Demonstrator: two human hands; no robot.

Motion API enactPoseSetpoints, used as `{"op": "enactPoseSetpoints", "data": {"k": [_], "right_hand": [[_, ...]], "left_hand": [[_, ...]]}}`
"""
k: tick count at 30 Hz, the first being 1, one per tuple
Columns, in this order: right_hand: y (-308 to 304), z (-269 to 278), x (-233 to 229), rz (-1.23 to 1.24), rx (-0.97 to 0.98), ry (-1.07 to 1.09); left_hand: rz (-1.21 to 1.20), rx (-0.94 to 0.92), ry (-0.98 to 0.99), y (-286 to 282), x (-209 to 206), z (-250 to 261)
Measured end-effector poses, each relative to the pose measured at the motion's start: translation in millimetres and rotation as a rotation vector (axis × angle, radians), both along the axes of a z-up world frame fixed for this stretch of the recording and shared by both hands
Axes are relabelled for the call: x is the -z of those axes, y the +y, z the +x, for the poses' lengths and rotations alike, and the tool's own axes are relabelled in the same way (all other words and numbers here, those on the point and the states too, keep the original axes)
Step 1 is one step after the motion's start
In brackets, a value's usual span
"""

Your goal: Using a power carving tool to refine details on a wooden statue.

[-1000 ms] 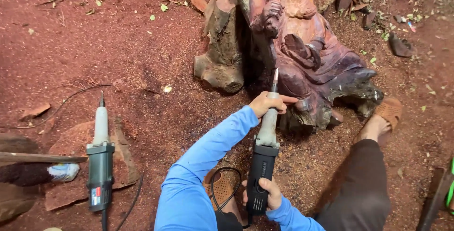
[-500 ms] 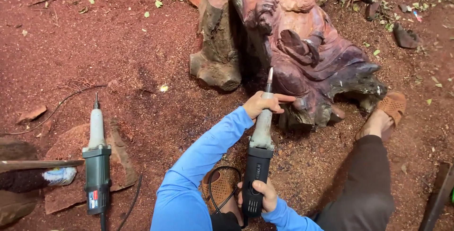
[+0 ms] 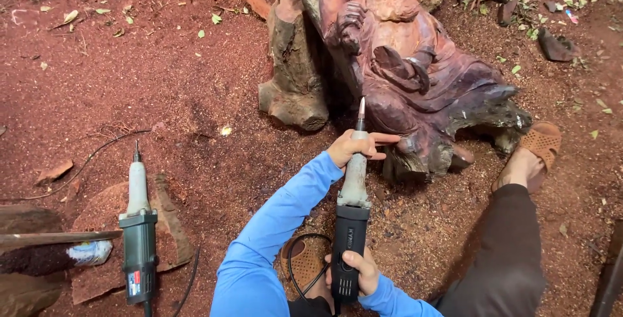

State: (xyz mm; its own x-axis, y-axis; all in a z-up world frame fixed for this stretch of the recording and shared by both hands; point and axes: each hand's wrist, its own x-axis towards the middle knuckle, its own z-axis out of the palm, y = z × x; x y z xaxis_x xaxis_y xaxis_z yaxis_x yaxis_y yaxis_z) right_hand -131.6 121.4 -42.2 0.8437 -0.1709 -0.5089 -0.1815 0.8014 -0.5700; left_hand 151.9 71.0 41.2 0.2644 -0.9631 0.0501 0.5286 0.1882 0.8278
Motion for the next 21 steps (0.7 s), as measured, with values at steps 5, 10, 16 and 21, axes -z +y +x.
{"op": "enactPoseSetpoints", "data": {"k": [5,10,16,21], "right_hand": [[-5,-2,-3,-0.015,-0.018,0.028],[3,2,-5,0.018,0.018,0.064],[18,17,-20,0.014,0.050,0.128],[22,27,-34,-0.047,-0.019,0.144]], "left_hand": [[-0.029,0.040,0.046,-2,14,2],[0.012,0.026,0.022,-1,6,1],[0.046,0.062,0.116,1,0,7],[-0.057,0.150,0.142,2,3,14]]}}
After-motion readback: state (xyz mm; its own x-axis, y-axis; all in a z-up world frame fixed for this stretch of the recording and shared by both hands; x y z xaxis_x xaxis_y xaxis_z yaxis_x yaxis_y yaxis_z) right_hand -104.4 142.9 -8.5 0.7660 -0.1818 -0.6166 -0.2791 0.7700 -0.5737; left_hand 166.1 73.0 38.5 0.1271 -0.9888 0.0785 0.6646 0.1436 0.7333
